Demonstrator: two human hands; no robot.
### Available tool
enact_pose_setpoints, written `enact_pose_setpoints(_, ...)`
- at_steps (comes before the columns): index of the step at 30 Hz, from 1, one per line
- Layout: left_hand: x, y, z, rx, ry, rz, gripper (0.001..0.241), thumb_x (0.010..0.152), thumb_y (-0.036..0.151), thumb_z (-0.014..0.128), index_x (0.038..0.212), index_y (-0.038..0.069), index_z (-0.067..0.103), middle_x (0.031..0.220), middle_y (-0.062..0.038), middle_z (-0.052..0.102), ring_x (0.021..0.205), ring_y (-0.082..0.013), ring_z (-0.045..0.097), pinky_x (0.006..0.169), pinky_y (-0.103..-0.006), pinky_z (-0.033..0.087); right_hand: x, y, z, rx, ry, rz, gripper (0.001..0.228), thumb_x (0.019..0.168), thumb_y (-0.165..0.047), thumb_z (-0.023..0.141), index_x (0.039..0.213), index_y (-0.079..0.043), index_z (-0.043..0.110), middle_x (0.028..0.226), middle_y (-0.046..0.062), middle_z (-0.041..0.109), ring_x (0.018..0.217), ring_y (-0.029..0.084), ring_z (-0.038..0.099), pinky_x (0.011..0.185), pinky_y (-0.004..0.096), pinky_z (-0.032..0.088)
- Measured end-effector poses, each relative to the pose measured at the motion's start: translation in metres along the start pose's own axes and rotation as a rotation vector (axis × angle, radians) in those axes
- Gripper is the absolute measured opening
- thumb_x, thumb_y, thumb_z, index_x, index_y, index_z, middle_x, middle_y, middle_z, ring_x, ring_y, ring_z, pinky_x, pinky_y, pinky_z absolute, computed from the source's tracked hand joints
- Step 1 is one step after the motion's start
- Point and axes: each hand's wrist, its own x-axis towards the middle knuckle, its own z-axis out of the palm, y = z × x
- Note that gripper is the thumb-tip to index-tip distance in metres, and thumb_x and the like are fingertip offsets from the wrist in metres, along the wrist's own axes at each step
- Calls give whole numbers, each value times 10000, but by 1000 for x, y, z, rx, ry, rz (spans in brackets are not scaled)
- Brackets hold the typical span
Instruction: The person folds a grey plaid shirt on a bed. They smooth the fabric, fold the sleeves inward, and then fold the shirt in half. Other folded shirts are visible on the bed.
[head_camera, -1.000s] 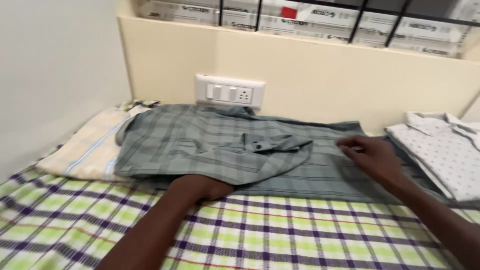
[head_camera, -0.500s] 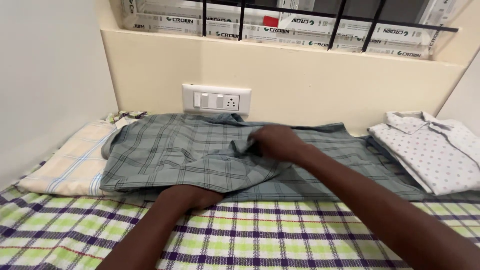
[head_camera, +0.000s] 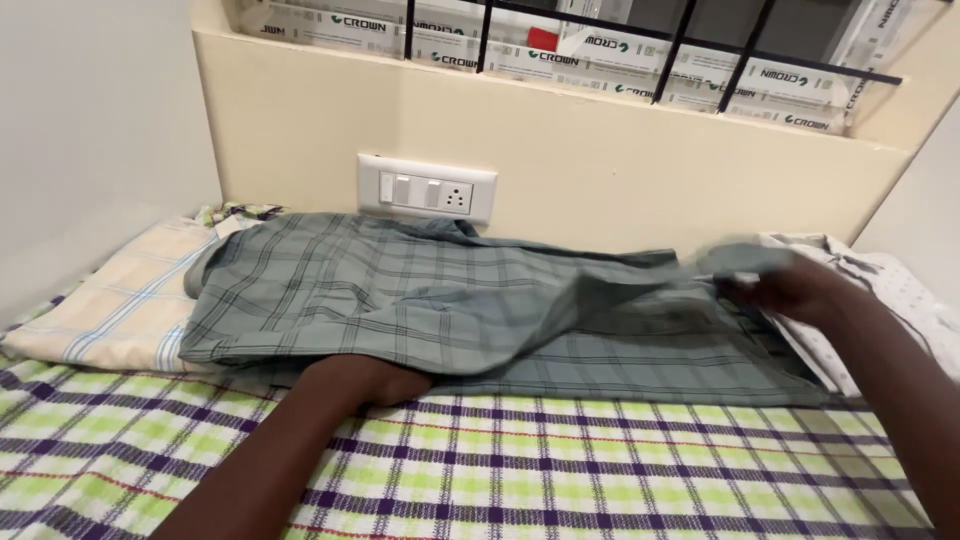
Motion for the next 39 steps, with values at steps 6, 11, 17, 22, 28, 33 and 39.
enact_pose_setpoints(6,5,-3,-3,-49,-31,-35,661,859,572,592,1382,173,657,1390,-97,697,1233,-254,643,1062,-399,481,-16,47,-8,-64,119,333,613,979,-520,563,1349,-34,618,1299,201,621,1118,311,590,965,427,498)
enact_pose_setpoints(11,25,18,-1,-53,-83,-36,687,832,590,622,1381,180,670,1397,-91,704,1252,-254,632,1072,-396,473,-48,33,21,-442,176,288,843,905,-616,685,1448,8,526,1493,264,509,1360,383,497,1058,449,450)
enact_pose_setpoints(17,18,53,-16,-106,-103,-46,718,800,612,657,1379,189,686,1405,-85,711,1274,-254,618,1085,-393,463,-48,22,52,-514,175,245,745,861,-397,772,1497,-91,533,1472,224,578,1380,351,526,1107,481,449)
enact_pose_setpoints(22,-96,143,-27,-125,-102,-22,823,796,641,687,1465,166,622,1477,-88,624,1336,-260,574,1126,-396,410,-72,-13,54,-266,200,141,469,903,-100,697,1365,-180,711,1405,97,673,1303,237,564,1032,400,459)
enact_pose_setpoints(28,-63,136,-20,-969,-6,218,701,917,501,600,1421,25,499,1416,-183,570,1351,-335,488,1113,-415,369,-115,-36,28,-515,171,138,414,916,-154,749,1326,-204,775,1311,208,705,1271,436,503,1039,505,377)
enact_pose_setpoints(33,-92,143,-18,-1152,110,90,405,945,238,609,1237,-42,595,1223,-163,665,1201,-333,606,1038,-392,503,-94,-10,-1,-642,63,145,429,868,-243,790,1297,-245,783,1246,133,776,1192,305,589,928,406,428)
enact_pose_setpoints(39,-150,167,-18,-1184,83,-7,340,1014,186,476,1195,-93,545,1154,-233,734,991,-316,744,899,-404,587,-95,2,-9,-835,19,196,462,860,-292,806,1321,-272,782,1240,139,796,1191,371,659,955,421,524)
